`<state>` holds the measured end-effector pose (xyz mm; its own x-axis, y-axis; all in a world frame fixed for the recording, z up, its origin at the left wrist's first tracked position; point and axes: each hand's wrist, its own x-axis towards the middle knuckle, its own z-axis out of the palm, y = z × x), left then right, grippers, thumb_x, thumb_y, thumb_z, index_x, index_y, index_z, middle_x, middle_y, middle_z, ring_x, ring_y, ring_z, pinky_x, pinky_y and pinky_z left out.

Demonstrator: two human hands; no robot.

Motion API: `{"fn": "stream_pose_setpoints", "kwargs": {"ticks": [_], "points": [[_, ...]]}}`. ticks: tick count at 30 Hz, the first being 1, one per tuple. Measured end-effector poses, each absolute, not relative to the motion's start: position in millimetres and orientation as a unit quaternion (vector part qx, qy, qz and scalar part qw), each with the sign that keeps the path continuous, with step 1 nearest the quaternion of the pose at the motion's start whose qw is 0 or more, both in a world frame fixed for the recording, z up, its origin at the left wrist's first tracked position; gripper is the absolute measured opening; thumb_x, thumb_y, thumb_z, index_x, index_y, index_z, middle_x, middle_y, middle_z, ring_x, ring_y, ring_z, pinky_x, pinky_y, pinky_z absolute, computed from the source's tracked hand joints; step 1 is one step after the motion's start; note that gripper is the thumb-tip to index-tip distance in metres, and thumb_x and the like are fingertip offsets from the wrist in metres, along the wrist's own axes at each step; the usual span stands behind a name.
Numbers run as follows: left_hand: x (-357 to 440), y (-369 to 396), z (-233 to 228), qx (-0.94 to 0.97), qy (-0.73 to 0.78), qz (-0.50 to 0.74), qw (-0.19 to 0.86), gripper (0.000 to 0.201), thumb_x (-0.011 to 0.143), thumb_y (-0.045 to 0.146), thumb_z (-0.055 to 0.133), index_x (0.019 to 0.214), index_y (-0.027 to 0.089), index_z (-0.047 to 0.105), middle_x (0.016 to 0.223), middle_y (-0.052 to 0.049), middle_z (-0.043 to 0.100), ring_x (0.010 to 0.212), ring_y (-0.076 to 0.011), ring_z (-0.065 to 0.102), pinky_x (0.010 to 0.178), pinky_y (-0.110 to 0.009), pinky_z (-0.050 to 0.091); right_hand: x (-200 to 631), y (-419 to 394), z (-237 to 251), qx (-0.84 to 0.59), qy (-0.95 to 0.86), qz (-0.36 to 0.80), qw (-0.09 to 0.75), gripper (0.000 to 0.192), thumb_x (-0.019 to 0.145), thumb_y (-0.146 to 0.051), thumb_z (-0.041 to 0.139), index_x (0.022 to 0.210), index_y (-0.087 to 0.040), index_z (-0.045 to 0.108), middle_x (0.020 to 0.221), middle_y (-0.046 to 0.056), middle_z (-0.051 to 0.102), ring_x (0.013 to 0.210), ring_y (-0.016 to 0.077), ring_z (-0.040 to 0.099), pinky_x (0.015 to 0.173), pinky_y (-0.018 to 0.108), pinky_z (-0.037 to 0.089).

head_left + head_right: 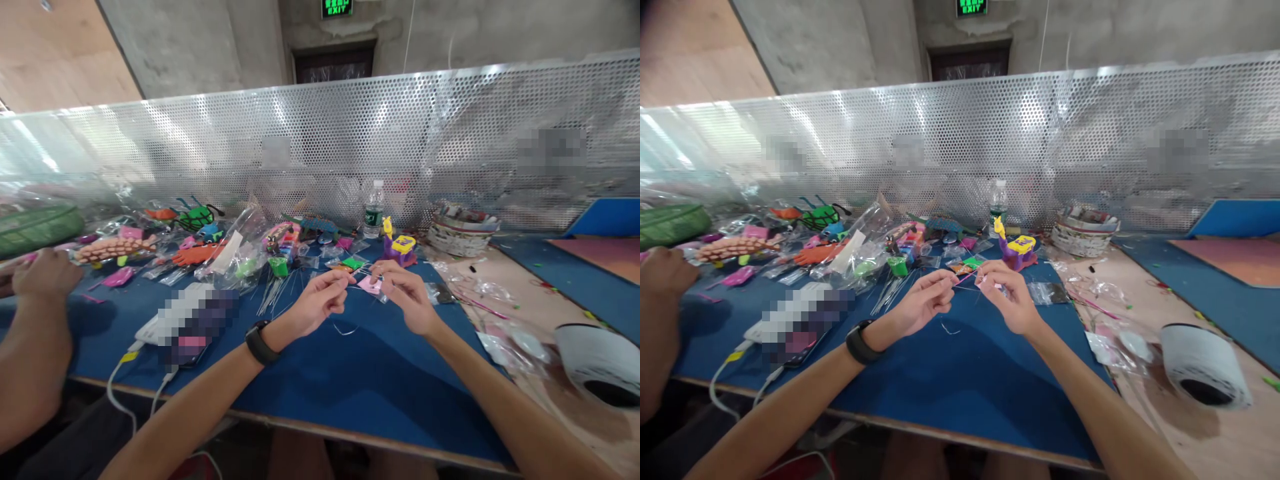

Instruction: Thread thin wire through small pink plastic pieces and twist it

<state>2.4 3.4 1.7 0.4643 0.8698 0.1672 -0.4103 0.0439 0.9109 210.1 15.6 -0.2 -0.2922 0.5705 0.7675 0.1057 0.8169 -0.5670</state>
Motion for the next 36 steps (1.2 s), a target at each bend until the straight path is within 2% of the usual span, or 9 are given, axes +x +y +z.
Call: {"fn": "stream_pose_setpoints", "kwargs": {"ticks": [3, 6, 10, 14, 18, 22, 27, 31, 36], "points": [[-1.7, 5.5, 1.5, 0.497, 0.236, 0.447, 0.705, 0.031, 0.082, 0.044, 0.075, 0.091, 0.016, 0.065, 0.057, 0.009, 0.024, 0.049, -0.0049, 0.022, 0.044, -0.016, 0.022, 205.9, 17.4, -7.1, -0.182, -0.730, 0.363, 0.550, 0.039, 0.095, -0.040, 0.053, 0.061, -0.021, 0.053, 0.065, 0.003, 0.056, 0.081, 0.0229, 0.060, 0.081, 0.041, 0.048], [-5.2, 6.0, 3.7, 0.503, 0.255, 0.429, 0.705, 0.031, 0.084, 0.045, 0.073, 0.094, 0.017, 0.065, 0.058, 0.009, 0.022, 0.047, -0.0043, 0.018, 0.040, -0.014, 0.016, 202.6, 15.8, -10.0, -0.196, -0.706, 0.384, 0.562, 0.043, 0.094, -0.042, 0.056, 0.057, -0.021, 0.045, 0.058, -0.002, 0.043, 0.063, 0.0160, 0.049, 0.068, 0.034, 0.045], [-8.4, 5.5, 9.0, 0.514, 0.292, 0.438, 0.678, 0.031, 0.083, 0.045, 0.072, 0.093, 0.017, 0.065, 0.056, 0.010, 0.020, 0.042, -0.0028, 0.015, 0.037, -0.013, 0.012, 204.6, 10.3, -5.4, -0.291, -0.743, 0.229, 0.557, 0.040, 0.095, -0.037, 0.057, 0.060, -0.021, 0.045, 0.058, -0.004, 0.041, 0.053, 0.0108, 0.037, 0.053, 0.027, 0.032], [-10.3, 8.0, 10.0, 0.520, 0.285, 0.461, 0.660, 0.027, 0.083, 0.043, 0.073, 0.090, 0.017, 0.066, 0.055, 0.008, 0.034, 0.042, -0.0049, 0.035, 0.036, -0.014, 0.027, 208.3, 8.5, 0.4, -0.323, -0.795, 0.038, 0.512, 0.031, 0.094, -0.030, 0.058, 0.066, -0.020, 0.054, 0.059, -0.002, 0.052, 0.054, 0.0111, 0.045, 0.055, 0.027, 0.034], [-11.1, 9.9, 6.5, 0.540, 0.229, 0.460, 0.667, 0.023, 0.080, 0.034, 0.076, 0.076, 0.014, 0.068, 0.092, -0.007, 0.065, 0.089, -0.0160, 0.063, 0.075, -0.026, 0.055, 208.8, 9.4, 3.8, -0.310, -0.816, -0.002, 0.488, 0.017, 0.096, -0.028, 0.055, 0.084, -0.019, 0.065, 0.074, 0.003, 0.065, 0.068, 0.0157, 0.058, 0.064, 0.029, 0.043], [-11.8, 7.2, 3.1, 0.504, 0.129, 0.371, 0.770, 0.021, 0.085, 0.031, 0.070, 0.074, 0.014, 0.065, 0.130, -0.011, 0.060, 0.124, -0.0262, 0.054, 0.102, -0.041, 0.045, 206.4, 7.4, 6.7, -0.295, -0.818, -0.002, 0.493, 0.017, 0.099, -0.026, 0.050, 0.099, -0.019, 0.066, 0.085, 0.006, 0.065, 0.077, 0.0182, 0.060, 0.069, 0.031, 0.048], [-10.6, -0.2, 8.7, 0.411, 0.060, 0.247, 0.876, 0.029, 0.090, 0.042, 0.061, 0.081, 0.015, 0.059, 0.111, -0.010, 0.063, 0.104, -0.0266, 0.063, 0.100, -0.047, 0.043, 203.5, 4.3, 5.6, -0.276, -0.815, -0.021, 0.509, 0.020, 0.100, -0.018, 0.046, 0.103, -0.019, 0.066, 0.087, 0.006, 0.062, 0.080, 0.0177, 0.059, 0.069, 0.031, 0.049], [-8.5, -4.4, 13.9, 0.359, 0.062, 0.283, 0.887, 0.028, 0.091, 0.041, 0.057, 0.100, 0.014, 0.059, 0.090, -0.006, 0.057, 0.078, -0.0163, 0.056, 0.079, -0.033, 0.047, 199.6, 3.6, 1.6, -0.245, -0.818, -0.088, 0.512, 0.019, 0.098, -0.014, 0.051, 0.110, -0.019, 0.065, 0.088, 0.006, 0.064, 0.081, 0.0181, 0.059, 0.072, 0.033, 0.048], [-3.7, -7.8, 12.6, 0.358, 0.096, 0.292, 0.881, 0.025, 0.087, 0.036, 0.059, 0.101, 0.015, 0.059, 0.076, -0.002, 0.042, 0.067, -0.0138, 0.042, 0.057, -0.024, 0.033, 198.2, 2.0, -1.0, -0.234, -0.816, -0.230, 0.475, 0.025, 0.096, -0.014, 0.056, 0.118, -0.019, 0.065, 0.081, 0.004, 0.064, 0.071, 0.0172, 0.053, 0.067, 0.033, 0.041]]}}
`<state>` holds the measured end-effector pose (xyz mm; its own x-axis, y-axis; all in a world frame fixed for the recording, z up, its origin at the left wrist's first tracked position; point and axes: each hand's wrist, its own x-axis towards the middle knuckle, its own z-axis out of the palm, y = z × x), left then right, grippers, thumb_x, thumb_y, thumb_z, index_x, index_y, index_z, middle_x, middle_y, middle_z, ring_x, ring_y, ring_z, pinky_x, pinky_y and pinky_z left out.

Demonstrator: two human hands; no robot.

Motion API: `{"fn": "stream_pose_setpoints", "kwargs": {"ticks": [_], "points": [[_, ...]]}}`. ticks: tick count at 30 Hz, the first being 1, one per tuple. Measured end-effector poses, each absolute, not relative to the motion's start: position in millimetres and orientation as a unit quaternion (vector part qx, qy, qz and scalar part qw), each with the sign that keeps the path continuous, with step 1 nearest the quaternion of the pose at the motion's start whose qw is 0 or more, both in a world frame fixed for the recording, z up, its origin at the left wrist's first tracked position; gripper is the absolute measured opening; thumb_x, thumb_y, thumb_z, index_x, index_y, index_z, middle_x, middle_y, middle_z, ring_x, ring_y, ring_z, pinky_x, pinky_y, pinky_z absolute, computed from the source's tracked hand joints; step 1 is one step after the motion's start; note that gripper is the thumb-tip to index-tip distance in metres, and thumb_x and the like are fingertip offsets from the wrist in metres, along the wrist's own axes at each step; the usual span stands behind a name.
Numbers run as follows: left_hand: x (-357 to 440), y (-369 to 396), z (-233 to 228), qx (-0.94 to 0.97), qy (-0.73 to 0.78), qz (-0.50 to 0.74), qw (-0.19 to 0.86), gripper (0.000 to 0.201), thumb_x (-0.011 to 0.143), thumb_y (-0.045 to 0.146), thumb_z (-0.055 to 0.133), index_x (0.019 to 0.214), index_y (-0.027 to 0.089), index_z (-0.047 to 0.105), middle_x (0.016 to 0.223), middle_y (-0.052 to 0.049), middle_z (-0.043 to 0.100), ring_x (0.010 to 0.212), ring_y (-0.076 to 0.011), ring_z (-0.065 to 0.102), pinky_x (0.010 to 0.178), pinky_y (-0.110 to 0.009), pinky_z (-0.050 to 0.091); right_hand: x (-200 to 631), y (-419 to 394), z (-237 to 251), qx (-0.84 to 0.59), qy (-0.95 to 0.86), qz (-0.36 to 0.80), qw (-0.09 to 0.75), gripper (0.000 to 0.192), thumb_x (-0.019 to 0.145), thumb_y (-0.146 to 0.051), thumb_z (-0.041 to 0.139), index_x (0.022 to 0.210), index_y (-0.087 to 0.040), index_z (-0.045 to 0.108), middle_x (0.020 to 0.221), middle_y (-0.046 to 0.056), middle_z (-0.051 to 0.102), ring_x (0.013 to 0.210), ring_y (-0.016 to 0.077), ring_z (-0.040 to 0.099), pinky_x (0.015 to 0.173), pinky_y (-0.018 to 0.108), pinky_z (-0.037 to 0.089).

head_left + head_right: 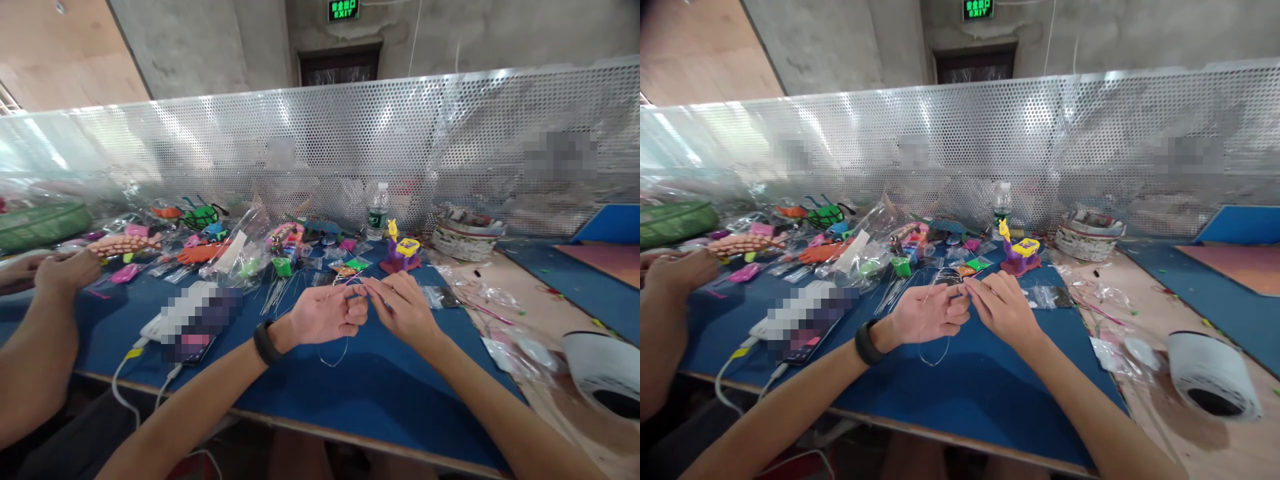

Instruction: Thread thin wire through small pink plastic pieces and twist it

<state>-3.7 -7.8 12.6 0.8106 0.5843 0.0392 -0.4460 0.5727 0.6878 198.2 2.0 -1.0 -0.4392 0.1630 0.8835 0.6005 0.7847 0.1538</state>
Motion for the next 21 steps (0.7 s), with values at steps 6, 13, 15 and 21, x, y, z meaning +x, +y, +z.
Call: {"fn": "stream_pose_setpoints", "kwargs": {"ticks": [6, 13, 15, 21], "points": [[0.7, -10.8, 10.1, 0.393, 0.133, 0.307, 0.856, 0.023, 0.085, 0.039, 0.064, 0.091, 0.017, 0.058, 0.075, 0.000, 0.036, 0.064, -0.0123, 0.037, 0.057, -0.024, 0.033, 200.7, 0.5, -6.4, -0.261, -0.800, -0.292, 0.455, 0.026, 0.093, -0.018, 0.062, 0.118, -0.023, 0.069, 0.069, 0.001, 0.058, 0.067, 0.0161, 0.052, 0.060, 0.033, 0.034], [3.5, -2.2, -2.3, 0.545, 0.217, 0.353, 0.729, 0.046, 0.084, 0.058, 0.067, 0.075, 0.015, 0.055, 0.070, 0.001, 0.043, 0.062, -0.0090, 0.037, 0.056, -0.023, 0.029, 198.1, -0.5, -3.4, -0.215, -0.823, -0.288, 0.439, 0.021, 0.094, -0.012, 0.059, 0.113, -0.015, 0.068, 0.074, 0.004, 0.063, 0.070, 0.0167, 0.056, 0.066, 0.032, 0.044], [2.7, -1.0, -3.2, 0.571, 0.217, 0.358, 0.707, 0.046, 0.085, 0.057, 0.066, 0.074, 0.014, 0.055, 0.069, 0.001, 0.044, 0.062, -0.0084, 0.037, 0.056, -0.023, 0.029, 198.4, -1.9, -2.8, -0.209, -0.823, -0.302, 0.433, 0.022, 0.094, -0.011, 0.060, 0.113, -0.015, 0.068, 0.072, 0.004, 0.063, 0.071, 0.0168, 0.058, 0.067, 0.031, 0.045], [6.2, -6.5, -2.0, 0.561, 0.194, 0.379, 0.710, 0.043, 0.086, 0.053, 0.067, 0.071, 0.015, 0.052, 0.067, 0.002, 0.042, 0.061, -0.0087, 0.035, 0.055, -0.023, 0.029, 198.3, -5.6, -8.7, -0.241, -0.796, -0.335, 0.443, 0.025, 0.092, -0.017, 0.064, 0.115, -0.022, 0.070, 0.069, 0.002, 0.063, 0.067, 0.0163, 0.061, 0.062, 0.032, 0.044]]}}
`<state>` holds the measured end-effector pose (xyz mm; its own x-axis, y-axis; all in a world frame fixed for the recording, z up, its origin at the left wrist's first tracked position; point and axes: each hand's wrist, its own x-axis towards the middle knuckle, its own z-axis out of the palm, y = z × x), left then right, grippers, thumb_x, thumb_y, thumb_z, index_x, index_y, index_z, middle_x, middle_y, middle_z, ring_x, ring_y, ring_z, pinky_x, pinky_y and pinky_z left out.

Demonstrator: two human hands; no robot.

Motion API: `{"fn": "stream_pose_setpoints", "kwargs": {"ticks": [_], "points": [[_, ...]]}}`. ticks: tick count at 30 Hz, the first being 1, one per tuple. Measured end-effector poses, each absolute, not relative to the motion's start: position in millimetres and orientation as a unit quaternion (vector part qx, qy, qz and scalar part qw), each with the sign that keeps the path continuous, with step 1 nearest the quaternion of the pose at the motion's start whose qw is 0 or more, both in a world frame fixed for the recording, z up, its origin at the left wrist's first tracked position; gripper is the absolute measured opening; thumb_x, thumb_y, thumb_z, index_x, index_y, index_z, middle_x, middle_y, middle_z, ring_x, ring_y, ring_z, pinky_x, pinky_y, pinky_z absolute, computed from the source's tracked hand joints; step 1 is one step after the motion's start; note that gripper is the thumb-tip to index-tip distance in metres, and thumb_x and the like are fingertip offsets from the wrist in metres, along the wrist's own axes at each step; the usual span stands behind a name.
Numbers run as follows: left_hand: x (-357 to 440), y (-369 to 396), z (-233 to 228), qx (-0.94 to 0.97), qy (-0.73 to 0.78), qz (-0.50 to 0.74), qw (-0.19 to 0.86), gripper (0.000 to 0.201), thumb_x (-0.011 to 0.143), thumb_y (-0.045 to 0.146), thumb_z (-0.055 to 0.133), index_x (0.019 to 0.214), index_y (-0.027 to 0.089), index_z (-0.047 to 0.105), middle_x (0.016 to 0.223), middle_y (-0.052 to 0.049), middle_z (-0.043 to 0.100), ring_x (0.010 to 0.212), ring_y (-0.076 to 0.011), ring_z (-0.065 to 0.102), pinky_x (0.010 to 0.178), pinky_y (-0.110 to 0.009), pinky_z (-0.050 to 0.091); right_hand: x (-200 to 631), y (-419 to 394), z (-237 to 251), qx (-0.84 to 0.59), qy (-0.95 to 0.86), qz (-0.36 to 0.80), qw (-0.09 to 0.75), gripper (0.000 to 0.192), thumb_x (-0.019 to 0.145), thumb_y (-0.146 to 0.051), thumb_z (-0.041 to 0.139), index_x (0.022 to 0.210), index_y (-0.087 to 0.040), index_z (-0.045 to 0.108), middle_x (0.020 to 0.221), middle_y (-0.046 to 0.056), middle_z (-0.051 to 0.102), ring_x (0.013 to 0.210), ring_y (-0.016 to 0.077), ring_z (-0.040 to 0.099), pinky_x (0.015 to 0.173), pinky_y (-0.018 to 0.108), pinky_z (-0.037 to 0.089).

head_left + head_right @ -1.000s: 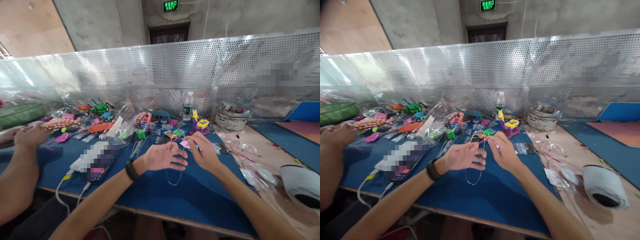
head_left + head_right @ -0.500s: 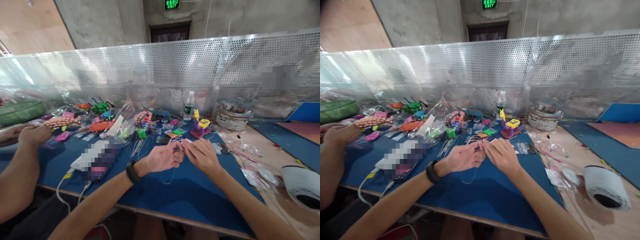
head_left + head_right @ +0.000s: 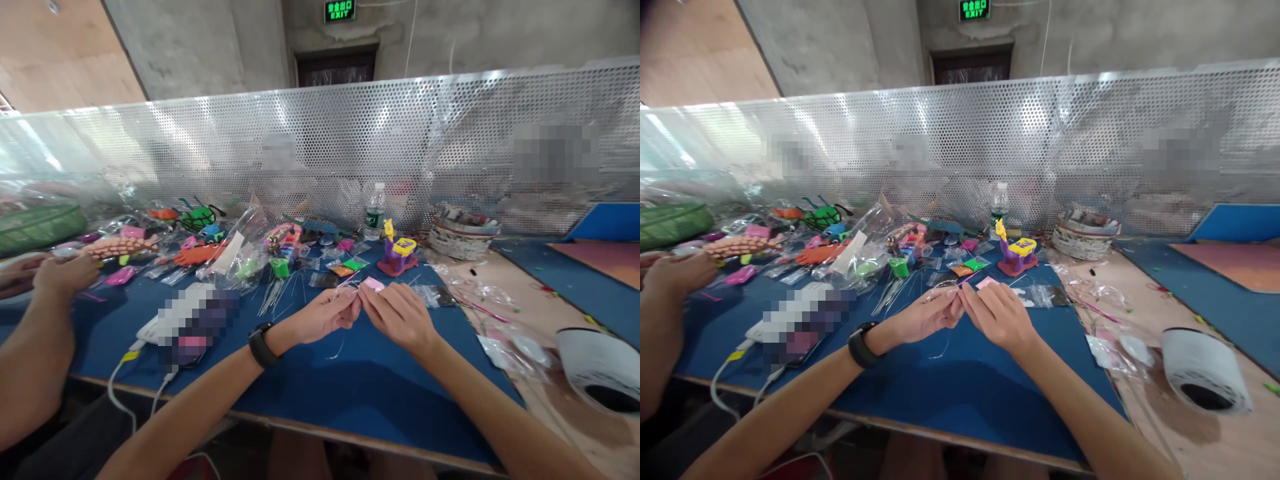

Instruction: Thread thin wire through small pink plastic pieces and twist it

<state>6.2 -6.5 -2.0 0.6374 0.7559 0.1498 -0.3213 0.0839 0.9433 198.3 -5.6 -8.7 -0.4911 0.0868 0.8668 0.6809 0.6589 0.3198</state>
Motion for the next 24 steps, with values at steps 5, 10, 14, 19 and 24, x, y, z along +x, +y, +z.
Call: {"fn": "stream_pose_setpoints", "kwargs": {"ticks": [5, 10, 14, 19, 24], "points": [[9.2, -7.2, -0.7, 0.571, 0.208, 0.390, 0.692, 0.045, 0.085, 0.053, 0.067, 0.067, 0.016, 0.049, 0.066, 0.003, 0.040, 0.060, -0.0083, 0.035, 0.056, -0.023, 0.030, 195.1, -6.6, -11.5, -0.240, -0.786, -0.325, 0.468, 0.028, 0.089, -0.014, 0.066, 0.116, -0.022, 0.070, 0.063, 0.000, 0.060, 0.058, 0.0149, 0.058, 0.054, 0.032, 0.043], [5.9, -1.7, -0.5, 0.640, 0.258, 0.416, 0.592, 0.047, 0.087, 0.058, 0.062, 0.068, 0.016, 0.054, 0.069, 0.002, 0.043, 0.062, -0.0095, 0.035, 0.059, -0.023, 0.031, 193.6, -7.1, -14.8, -0.265, -0.802, -0.286, 0.453, 0.026, 0.090, -0.014, 0.063, 0.113, -0.022, 0.070, 0.067, 0.002, 0.064, 0.058, 0.0152, 0.061, 0.055, 0.031, 0.049], [3.3, 0.9, 2.0, 0.710, 0.284, 0.445, 0.466, 0.046, 0.091, 0.057, 0.056, 0.071, 0.016, 0.059, 0.070, 0.000, 0.049, 0.066, -0.0118, 0.040, 0.063, -0.024, 0.033, 186.1, -10.6, -15.9, -0.283, -0.788, -0.333, 0.433, 0.023, 0.091, -0.013, 0.060, 0.110, -0.019, 0.071, 0.066, 0.003, 0.065, 0.058, 0.0157, 0.062, 0.058, 0.030, 0.050], [4.6, -4.5, 8.9, 0.739, 0.338, 0.509, 0.284, 0.035, 0.095, 0.041, 0.055, 0.072, 0.017, 0.067, 0.070, -0.002, 0.053, 0.067, -0.0144, 0.044, 0.063, -0.026, 0.032, 169.2, -18.3, -14.1, -0.327, -0.768, -0.263, 0.484, 0.022, 0.094, -0.014, 0.056, 0.107, -0.016, 0.073, 0.064, 0.003, 0.064, 0.056, 0.0145, 0.059, 0.056, 0.027, 0.048], [6.0, -9.3, 11.0, 0.718, 0.365, 0.539, 0.245, 0.021, 0.092, 0.034, 0.060, 0.086, 0.021, 0.074, 0.082, -0.006, 0.065, 0.073, -0.0180, 0.053, 0.069, -0.027, 0.039, 161.9, -22.2, -7.6, -0.371, -0.747, -0.061, 0.548, 0.023, 0.097, -0.021, 0.052, 0.096, -0.020, 0.076, 0.061, 0.001, 0.059, 0.052, 0.0119, 0.052, 0.051, 0.024, 0.042]]}}
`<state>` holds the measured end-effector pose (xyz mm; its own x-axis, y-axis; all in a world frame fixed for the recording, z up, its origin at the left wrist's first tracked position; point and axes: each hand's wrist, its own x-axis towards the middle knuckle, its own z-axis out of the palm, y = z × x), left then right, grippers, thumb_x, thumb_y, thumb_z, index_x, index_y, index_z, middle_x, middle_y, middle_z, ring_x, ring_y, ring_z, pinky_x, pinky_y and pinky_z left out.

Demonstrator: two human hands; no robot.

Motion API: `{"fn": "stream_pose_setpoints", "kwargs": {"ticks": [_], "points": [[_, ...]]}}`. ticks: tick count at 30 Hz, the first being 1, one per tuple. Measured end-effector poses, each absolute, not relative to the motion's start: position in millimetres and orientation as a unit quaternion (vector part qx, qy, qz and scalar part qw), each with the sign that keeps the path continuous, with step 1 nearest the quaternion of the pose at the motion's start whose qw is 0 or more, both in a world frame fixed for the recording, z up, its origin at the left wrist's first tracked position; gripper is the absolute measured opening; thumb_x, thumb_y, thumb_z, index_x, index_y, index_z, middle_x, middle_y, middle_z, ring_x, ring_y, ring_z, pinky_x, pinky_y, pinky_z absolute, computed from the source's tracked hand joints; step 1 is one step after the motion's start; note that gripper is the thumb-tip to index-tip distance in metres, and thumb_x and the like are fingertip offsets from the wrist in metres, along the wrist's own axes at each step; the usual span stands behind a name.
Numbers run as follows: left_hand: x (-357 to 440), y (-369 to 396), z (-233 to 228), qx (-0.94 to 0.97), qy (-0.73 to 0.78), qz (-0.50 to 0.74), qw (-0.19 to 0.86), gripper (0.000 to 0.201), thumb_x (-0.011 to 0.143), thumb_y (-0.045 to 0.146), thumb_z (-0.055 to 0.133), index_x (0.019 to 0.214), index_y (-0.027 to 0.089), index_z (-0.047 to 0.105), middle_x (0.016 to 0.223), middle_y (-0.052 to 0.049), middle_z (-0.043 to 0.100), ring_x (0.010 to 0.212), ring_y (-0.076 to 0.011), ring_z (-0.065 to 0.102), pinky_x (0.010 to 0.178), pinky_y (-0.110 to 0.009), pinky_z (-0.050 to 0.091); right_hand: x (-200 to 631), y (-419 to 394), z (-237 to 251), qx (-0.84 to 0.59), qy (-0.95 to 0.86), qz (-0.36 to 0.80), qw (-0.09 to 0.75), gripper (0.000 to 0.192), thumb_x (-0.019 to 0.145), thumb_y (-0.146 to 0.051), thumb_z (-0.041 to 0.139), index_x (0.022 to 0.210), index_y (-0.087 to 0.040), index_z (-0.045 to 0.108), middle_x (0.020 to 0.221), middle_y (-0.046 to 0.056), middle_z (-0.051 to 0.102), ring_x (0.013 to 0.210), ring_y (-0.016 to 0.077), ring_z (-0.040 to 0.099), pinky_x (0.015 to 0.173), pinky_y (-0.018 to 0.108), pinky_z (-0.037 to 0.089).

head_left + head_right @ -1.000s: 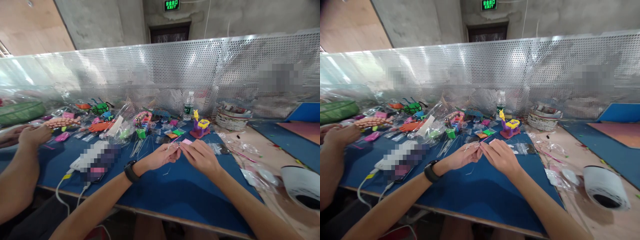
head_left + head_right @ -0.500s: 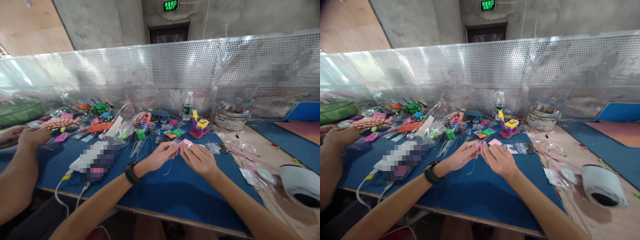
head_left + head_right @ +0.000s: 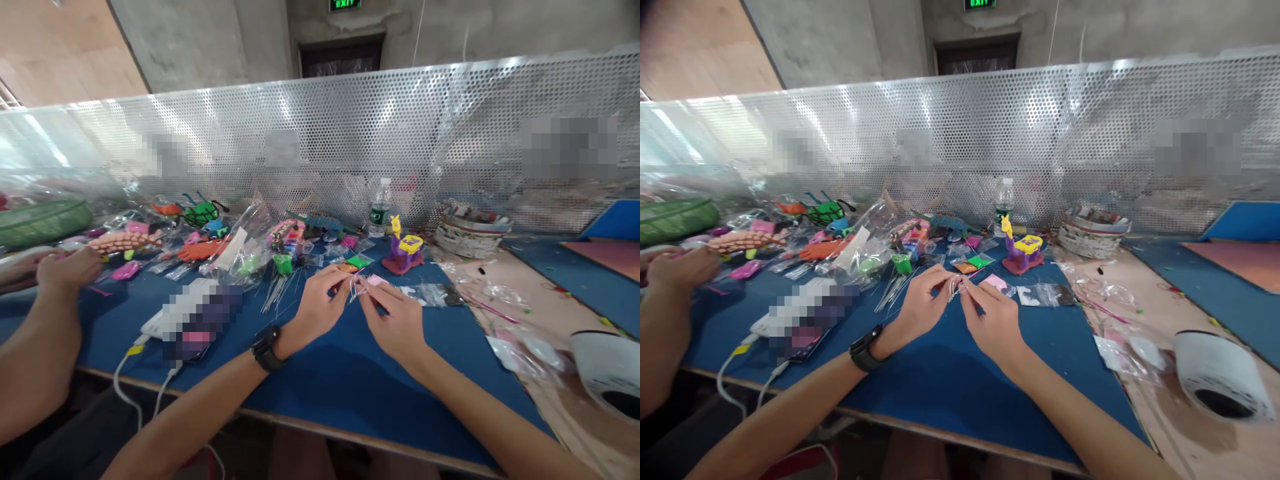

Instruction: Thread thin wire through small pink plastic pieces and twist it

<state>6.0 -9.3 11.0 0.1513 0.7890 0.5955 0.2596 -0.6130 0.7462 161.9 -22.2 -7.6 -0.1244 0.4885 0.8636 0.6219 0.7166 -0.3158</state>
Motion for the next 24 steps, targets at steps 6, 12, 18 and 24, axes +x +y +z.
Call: {"fn": "stream_pose_setpoints", "kwargs": {"ticks": [6, 12, 18, 24], "points": [[6.2, -9.8, 8.4, 0.734, 0.354, 0.533, 0.229, 0.018, 0.093, 0.029, 0.058, 0.100, 0.024, 0.074, 0.096, -0.008, 0.067, 0.087, -0.0207, 0.058, 0.081, -0.031, 0.044, 164.3, -20.1, -3.9, -0.410, -0.722, 0.077, 0.552, 0.028, 0.092, -0.027, 0.056, 0.065, -0.019, 0.059, 0.051, -0.004, 0.049, 0.047, 0.0095, 0.041, 0.047, 0.023, 0.034], [9.1, -12.0, 7.5, 0.744, 0.367, 0.529, 0.178, 0.017, 0.094, 0.025, 0.056, 0.094, 0.021, 0.072, 0.088, -0.008, 0.064, 0.081, -0.0193, 0.056, 0.078, -0.030, 0.043, 160.9, -19.8, -6.8, -0.410, -0.736, 0.106, 0.529, 0.030, 0.088, -0.024, 0.053, 0.060, -0.021, 0.044, 0.049, -0.006, 0.040, 0.044, 0.0076, 0.036, 0.045, 0.021, 0.029], [7.3, -9.0, 4.3, 0.743, 0.369, 0.530, 0.173, 0.016, 0.093, 0.025, 0.057, 0.092, 0.022, 0.072, 0.090, -0.007, 0.064, 0.090, -0.0214, 0.058, 0.084, -0.031, 0.044, 160.9, -20.5, -6.3, -0.372, -0.772, 0.095, 0.507, 0.030, 0.090, -0.022, 0.051, 0.061, -0.021, 0.044, 0.051, -0.006, 0.041, 0.046, 0.0086, 0.038, 0.047, 0.022, 0.030], [0.3, 8.0, 0.5, 0.696, 0.358, 0.537, 0.314, 0.017, 0.088, 0.034, 0.066, 0.093, 0.019, 0.073, 0.090, -0.006, 0.067, 0.079, -0.0165, 0.058, 0.074, -0.027, 0.045, 171.6, -6.6, -12.2, -0.360, -0.783, 0.115, 0.494, 0.024, 0.095, -0.027, 0.050, 0.074, -0.019, 0.058, 0.062, -0.001, 0.057, 0.056, 0.0122, 0.050, 0.056, 0.024, 0.039]]}}
